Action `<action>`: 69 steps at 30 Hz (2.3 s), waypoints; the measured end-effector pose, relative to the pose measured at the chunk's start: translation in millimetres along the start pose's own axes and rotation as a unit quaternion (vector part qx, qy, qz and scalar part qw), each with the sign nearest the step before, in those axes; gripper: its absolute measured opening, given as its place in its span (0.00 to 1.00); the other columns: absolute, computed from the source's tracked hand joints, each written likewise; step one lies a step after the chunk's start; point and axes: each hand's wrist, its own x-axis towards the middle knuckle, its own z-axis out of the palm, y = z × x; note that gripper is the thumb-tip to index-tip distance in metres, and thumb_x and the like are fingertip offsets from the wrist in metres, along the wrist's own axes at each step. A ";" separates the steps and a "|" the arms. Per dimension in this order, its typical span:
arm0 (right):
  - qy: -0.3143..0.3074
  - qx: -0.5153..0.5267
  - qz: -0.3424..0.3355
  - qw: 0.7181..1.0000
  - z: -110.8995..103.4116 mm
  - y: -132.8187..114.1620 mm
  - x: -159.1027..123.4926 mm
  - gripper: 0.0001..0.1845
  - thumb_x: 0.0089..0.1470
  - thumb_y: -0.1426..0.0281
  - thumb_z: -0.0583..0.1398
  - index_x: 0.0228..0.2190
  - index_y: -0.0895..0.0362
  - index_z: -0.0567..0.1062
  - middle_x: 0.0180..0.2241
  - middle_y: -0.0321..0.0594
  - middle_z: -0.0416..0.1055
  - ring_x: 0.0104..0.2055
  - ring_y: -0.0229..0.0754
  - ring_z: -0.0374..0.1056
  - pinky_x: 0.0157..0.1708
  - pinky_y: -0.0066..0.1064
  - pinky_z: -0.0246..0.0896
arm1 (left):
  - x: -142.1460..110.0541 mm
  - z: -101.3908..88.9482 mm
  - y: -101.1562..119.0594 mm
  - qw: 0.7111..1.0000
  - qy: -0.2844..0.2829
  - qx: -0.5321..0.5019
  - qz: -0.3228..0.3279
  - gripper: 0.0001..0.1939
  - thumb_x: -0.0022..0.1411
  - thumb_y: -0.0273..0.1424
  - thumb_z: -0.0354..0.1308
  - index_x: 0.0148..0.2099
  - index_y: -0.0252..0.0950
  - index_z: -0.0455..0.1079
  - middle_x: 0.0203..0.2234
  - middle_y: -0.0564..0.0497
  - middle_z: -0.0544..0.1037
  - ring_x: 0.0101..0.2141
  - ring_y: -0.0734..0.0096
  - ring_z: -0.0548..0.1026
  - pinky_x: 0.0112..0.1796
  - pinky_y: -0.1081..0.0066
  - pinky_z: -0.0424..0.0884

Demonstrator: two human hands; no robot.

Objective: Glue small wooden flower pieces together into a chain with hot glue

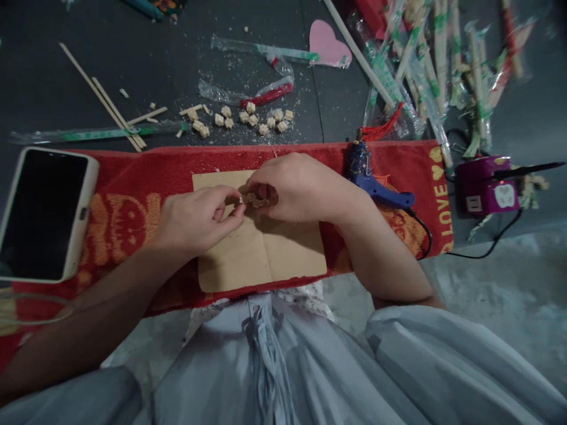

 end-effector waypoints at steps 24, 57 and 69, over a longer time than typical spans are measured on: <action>-0.039 -0.029 0.018 0.999 -6.7 -7.4 2.5 0.07 0.68 0.72 0.64 0.40 0.59 0.85 0.40 0.44 0.83 0.41 0.44 0.69 0.40 0.37 0.51 | 3.3 -6.0 13.2 0.992 -0.062 0.081 -0.072 0.19 0.70 0.43 0.57 0.54 0.47 0.85 0.24 0.53 0.72 0.31 0.59 0.79 0.38 0.62 0.68; -0.024 -0.025 -0.013 0.999 -1.3 -1.4 2.7 0.11 0.69 0.72 0.63 0.45 0.59 0.87 0.44 0.45 0.84 0.42 0.45 0.71 0.39 0.38 0.50 | 3.4 -5.7 8.0 0.994 -0.071 0.060 -0.054 0.15 0.72 0.45 0.59 0.51 0.47 0.83 0.25 0.51 0.76 0.37 0.52 0.83 0.38 0.62 0.71; -0.059 -0.029 0.032 0.997 -11.8 -9.4 0.7 0.08 0.66 0.70 0.66 0.45 0.55 0.86 0.47 0.46 0.87 0.47 0.49 0.76 0.42 0.40 0.57 | 2.7 -5.3 12.4 0.993 -0.062 0.076 -0.059 0.18 0.70 0.47 0.57 0.50 0.46 0.84 0.23 0.51 0.74 0.34 0.53 0.82 0.36 0.61 0.68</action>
